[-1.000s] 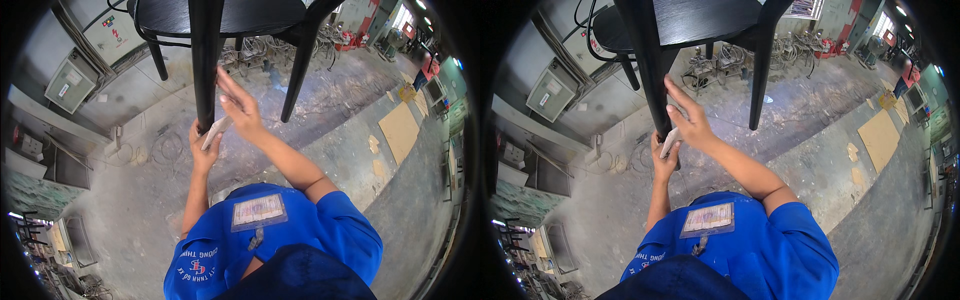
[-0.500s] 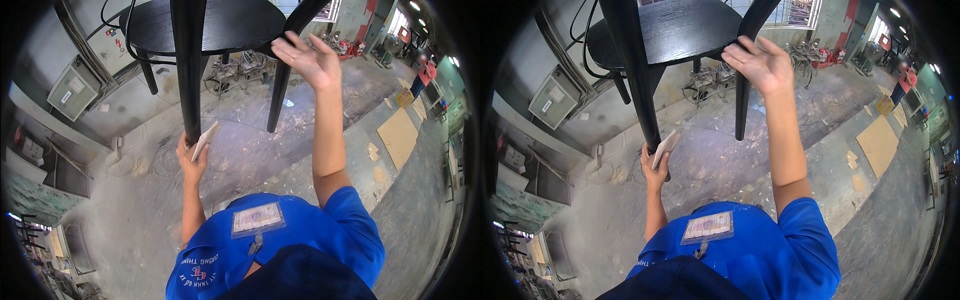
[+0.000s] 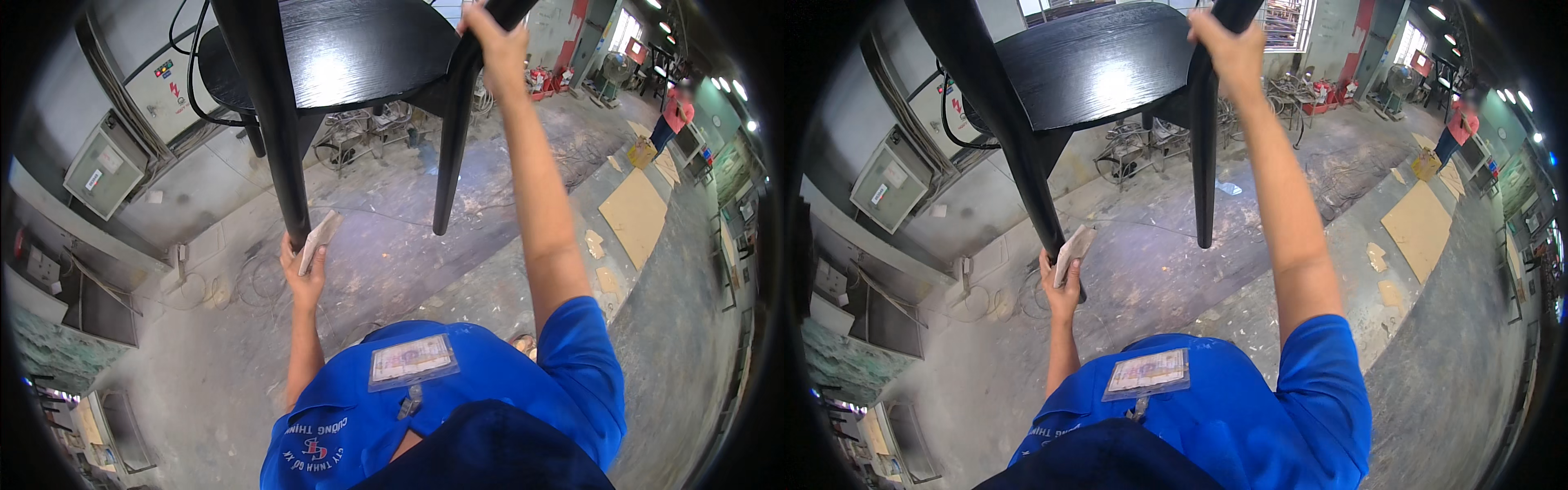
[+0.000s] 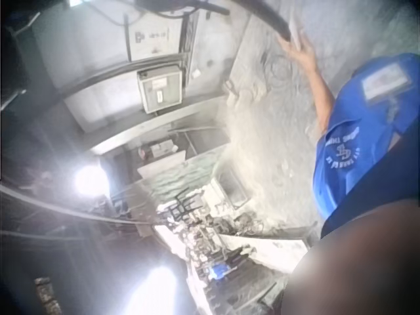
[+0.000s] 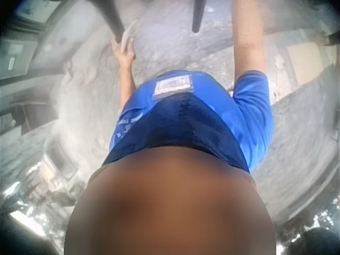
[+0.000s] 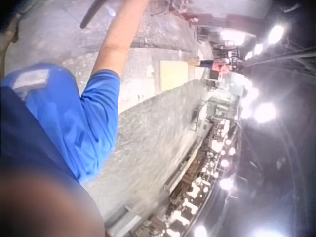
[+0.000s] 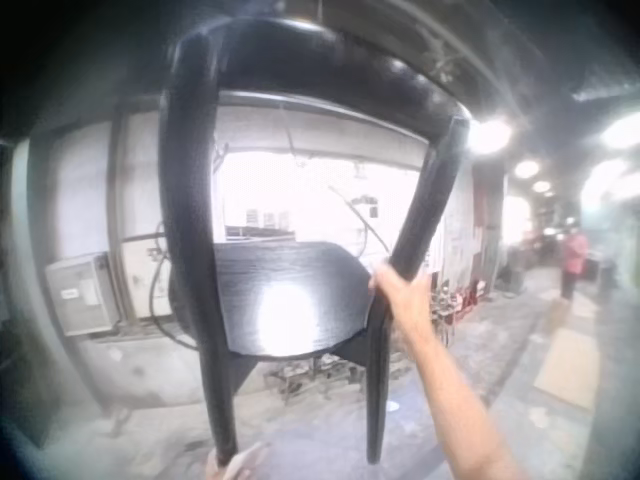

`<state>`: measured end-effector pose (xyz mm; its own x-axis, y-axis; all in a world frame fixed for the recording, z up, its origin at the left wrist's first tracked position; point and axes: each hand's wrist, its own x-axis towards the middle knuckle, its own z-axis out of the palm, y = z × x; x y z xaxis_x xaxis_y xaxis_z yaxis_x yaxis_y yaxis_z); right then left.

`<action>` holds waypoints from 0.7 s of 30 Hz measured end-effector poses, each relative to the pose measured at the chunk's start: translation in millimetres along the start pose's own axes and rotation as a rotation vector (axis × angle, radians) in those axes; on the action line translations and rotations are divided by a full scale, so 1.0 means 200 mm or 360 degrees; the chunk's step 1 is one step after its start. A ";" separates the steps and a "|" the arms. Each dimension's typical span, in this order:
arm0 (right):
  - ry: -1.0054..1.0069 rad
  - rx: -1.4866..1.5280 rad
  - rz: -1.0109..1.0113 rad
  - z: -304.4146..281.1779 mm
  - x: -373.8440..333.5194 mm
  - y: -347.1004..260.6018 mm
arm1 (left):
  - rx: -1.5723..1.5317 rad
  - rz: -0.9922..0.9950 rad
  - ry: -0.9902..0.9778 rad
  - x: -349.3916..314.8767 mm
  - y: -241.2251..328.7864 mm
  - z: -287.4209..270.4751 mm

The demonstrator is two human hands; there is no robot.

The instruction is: The person wipes a black chair with a cloth, then uses a spray gun to apply a substance to the chair legs and seat. They repeat the wiping and spraying steps on the same chair and then on a second chair. The person also picks up a box of cloths and selects a new cloth from it.

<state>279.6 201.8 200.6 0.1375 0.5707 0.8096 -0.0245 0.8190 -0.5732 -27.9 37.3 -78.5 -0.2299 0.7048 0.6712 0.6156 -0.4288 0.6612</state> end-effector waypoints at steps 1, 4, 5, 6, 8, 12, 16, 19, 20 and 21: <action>0.0060 0.0034 -0.0002 0.01 -0.10 0.05 | 0.0079 0.0047 0.0005 0.00 -0.01 0.00; 0.0099 0.0062 0.0112 0.04 -0.28 0.13 | 0.0012 -0.0054 0.0034 0.00 -0.05 0.00; 0.0063 0.0087 0.0024 0.03 -0.31 0.13 | -0.0023 -0.0094 0.0041 0.00 -0.06 0.00; 0.0050 0.0084 0.0023 0.03 -0.34 0.11 | -0.0024 -0.0108 0.0035 0.00 -0.07 -0.01; 0.0003 0.0012 0.0001 0.03 -0.38 0.07 | 0.0006 -0.0164 0.0072 0.01 -0.10 -0.02; -0.0006 -0.0066 -0.0080 0.11 -0.49 0.02 | -0.0140 -0.0363 0.0299 0.00 -0.11 -0.04; 0.0157 -0.0045 -0.0135 0.22 -0.74 0.04 | -0.0390 -0.0526 0.0552 -0.08 -0.06 -0.06; 0.0144 -0.0341 -0.0086 0.29 -0.97 0.02 | -0.0939 -0.0785 0.0462 -0.17 -0.01 -0.06; 0.0090 -0.0336 -0.0054 0.31 -1.04 0.01 | -0.1154 -0.0932 0.0398 -0.19 0.01 -0.05; 0.0040 -0.0304 0.0019 0.32 -1.10 -0.01 | -0.1443 -0.1004 0.0209 -0.22 0.02 -0.04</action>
<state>186.0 77.7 31.7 0.1631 0.5767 0.8005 0.1618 0.7847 -0.5983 -21.7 1.4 -102.7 -0.4188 0.8997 0.1232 -0.4061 -0.3069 0.8607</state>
